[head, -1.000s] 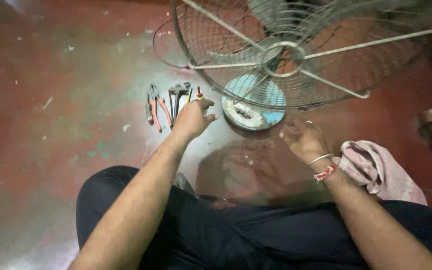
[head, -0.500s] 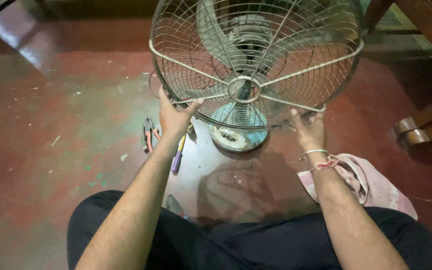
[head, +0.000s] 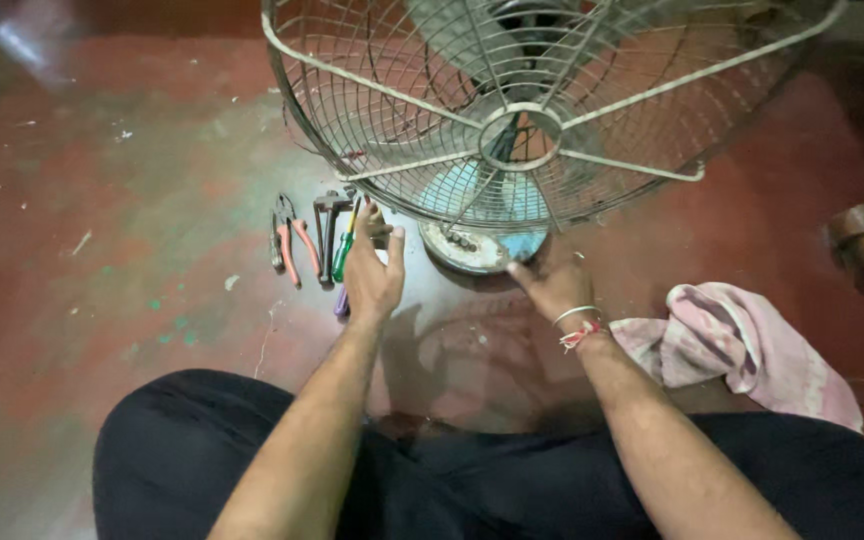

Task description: The person sits on the floor and uses pliers and a screwdriver to adjust and secure the fan cage to the fan base. They manipulate the cage, align it, and tighten fasteners to complete the assembly.

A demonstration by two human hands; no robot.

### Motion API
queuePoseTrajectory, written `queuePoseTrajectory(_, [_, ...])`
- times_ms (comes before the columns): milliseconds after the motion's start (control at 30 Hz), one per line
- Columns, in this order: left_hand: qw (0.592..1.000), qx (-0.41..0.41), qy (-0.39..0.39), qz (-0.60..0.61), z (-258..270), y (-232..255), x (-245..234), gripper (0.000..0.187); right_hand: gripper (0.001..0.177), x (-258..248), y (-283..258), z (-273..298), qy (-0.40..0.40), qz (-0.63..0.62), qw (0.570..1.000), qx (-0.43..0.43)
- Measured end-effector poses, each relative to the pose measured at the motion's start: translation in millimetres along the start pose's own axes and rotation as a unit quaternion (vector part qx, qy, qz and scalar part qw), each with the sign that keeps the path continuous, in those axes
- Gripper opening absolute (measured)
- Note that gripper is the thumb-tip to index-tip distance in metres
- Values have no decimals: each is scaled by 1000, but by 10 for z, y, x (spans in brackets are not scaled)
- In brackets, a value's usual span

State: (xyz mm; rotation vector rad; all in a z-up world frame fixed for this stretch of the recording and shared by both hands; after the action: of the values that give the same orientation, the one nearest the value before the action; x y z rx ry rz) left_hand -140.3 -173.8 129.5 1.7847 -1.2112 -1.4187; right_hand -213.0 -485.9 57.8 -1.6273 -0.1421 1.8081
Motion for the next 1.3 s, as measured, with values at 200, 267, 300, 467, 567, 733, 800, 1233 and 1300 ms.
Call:
queuePoseTrajectory(200, [946,-19,-220,-236,-286,-292,860,100,110,77,-367,-307,70,46,985,-153])
queuePoseTrajectory(267, [907,-76,-288,-298,-280,-346,1078,104,108,141,-398,-401,83,36,981,-172])
queuePoseTrajectory(300, [919,-53,-270,-283,-326,-287,1107,112,107,176,-412,-430,88,30,979,-181])
queuePoseTrajectory(467, [938,-21,-243,-247,-386,-221,1088,129,103,154,-362,-510,52,3,978,-200])
queuePoseTrajectory(567, [964,-8,-176,-199,-400,-173,1127,137,91,147,-239,-704,-15,23,993,-118])
queuePoseTrajectory(733, [966,-20,-156,-205,-461,-213,1251,133,75,134,-182,-962,-50,18,990,-129])
queuePoseTrajectory(800, [964,-31,-169,-203,-490,-220,1245,133,79,68,-278,-915,37,41,978,-202])
queuePoseTrajectory(1233, [984,13,-177,22,-551,135,432,79,66,53,34,-917,-30,-265,953,-147])
queuePoseTrajectory(1300, [993,67,-76,53,-551,269,152,72,59,-105,114,-1006,-52,-455,871,-178])
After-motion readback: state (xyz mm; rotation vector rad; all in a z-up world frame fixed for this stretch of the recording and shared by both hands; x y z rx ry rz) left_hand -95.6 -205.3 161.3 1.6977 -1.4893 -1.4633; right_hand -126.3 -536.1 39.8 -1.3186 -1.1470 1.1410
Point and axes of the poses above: each hand's wrist, its own z-axis away from the middle knuckle, its own x-axis out of the palm, y = z × x, the point moved 7 cm from there along -z, towards the middle knuckle, and after that the axes turned 6 degrees about -y, right-handed, at the moved point
